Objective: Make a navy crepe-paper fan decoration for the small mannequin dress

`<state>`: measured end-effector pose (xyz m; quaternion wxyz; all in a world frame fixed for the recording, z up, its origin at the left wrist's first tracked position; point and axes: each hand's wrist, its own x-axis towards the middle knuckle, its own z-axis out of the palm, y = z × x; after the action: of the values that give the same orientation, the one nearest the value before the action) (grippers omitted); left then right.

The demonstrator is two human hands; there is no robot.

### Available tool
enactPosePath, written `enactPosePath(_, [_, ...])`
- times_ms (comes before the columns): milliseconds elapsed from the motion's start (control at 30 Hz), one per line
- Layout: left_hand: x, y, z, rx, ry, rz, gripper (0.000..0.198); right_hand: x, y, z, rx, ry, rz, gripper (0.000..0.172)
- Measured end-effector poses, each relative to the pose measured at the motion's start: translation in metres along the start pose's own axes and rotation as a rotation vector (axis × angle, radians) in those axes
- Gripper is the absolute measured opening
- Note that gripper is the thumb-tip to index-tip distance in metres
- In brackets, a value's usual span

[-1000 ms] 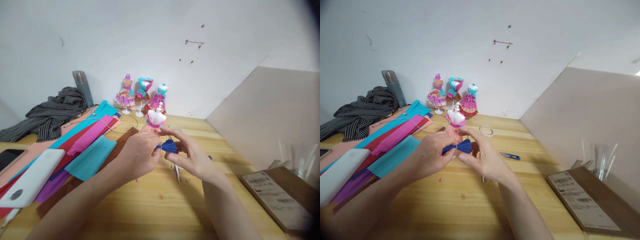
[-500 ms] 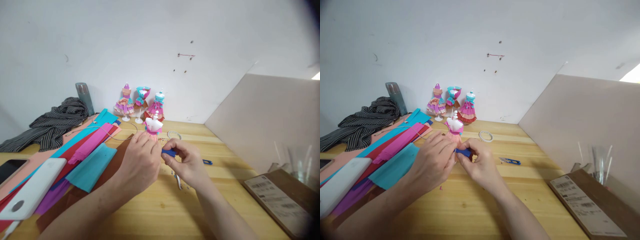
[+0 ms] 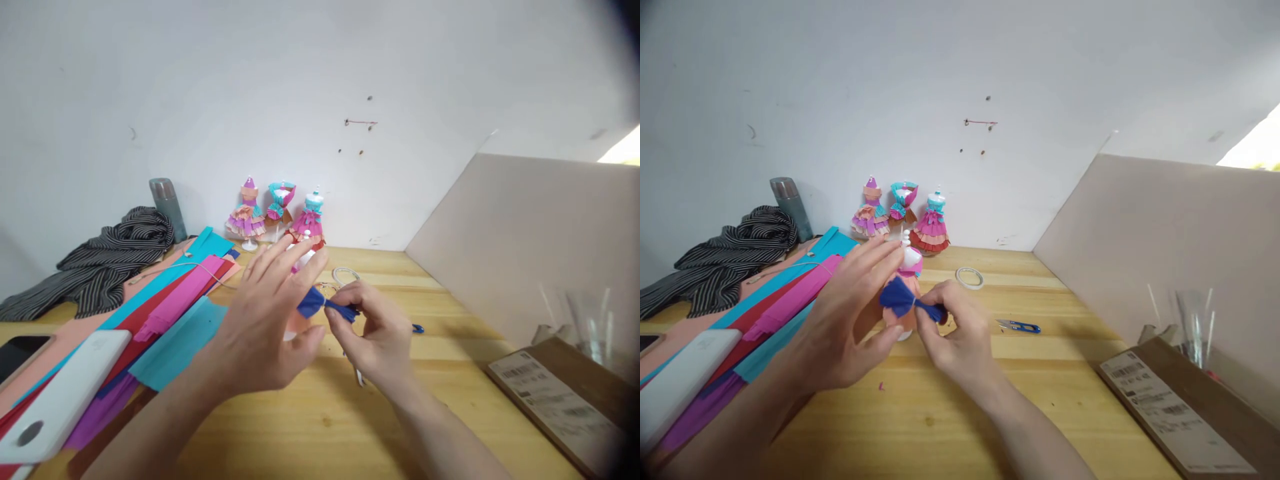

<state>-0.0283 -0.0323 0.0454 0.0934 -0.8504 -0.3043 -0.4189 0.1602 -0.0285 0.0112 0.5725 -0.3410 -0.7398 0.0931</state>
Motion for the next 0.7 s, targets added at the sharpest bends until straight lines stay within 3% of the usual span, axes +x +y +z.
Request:
enactPosePath(100, [-0.003, 0.006, 0.003, -0.084, 0.314, -0.056, 0.047, 0.001, 0.003, 0.000, -0.019, 0.120, -0.016, 0.012])
enactPosePath(133, [-0.004, 0.007, 0.006, -0.184, 0.412, -0.163, 0.036, 0.001, 0.004, 0.000, 0.012, 0.142, 0.015, 0.011])
enactPosePath(200, [-0.004, 0.009, 0.014, -0.552, 0.493, -0.523, 0.018, 0.001, 0.006, 0.000, 0.083, 0.185, 0.076, 0.008])
enactPosePath(267, [-0.002, 0.011, 0.023, -0.981, 0.393, -0.841, 0.030, 0.001, 0.007, 0.002, 0.139, 0.217, 0.109, 0.007])
enactPosePath(333, [-0.001, 0.013, 0.032, -1.265, 0.208, -0.972, 0.046, -0.001, 0.008, 0.006, 0.171, 0.214, 0.122, 0.007])
enactPosePath(400, [0.000, 0.015, 0.038, -1.393, 0.101, -0.989, 0.050, -0.004, 0.008, 0.011, 0.177, 0.171, 0.107, 0.008])
enactPosePath(567, [-0.004, 0.011, 0.046, -1.450, 0.133, -0.995, 0.034, -0.008, 0.009, 0.016, 0.122, 0.063, 0.007, 0.014])
enactPosePath(700, [-0.004, -0.004, 0.046, -1.409, 0.114, -0.996, 0.033, 0.000, 0.012, 0.007, 0.141, -0.063, 0.103, 0.017])
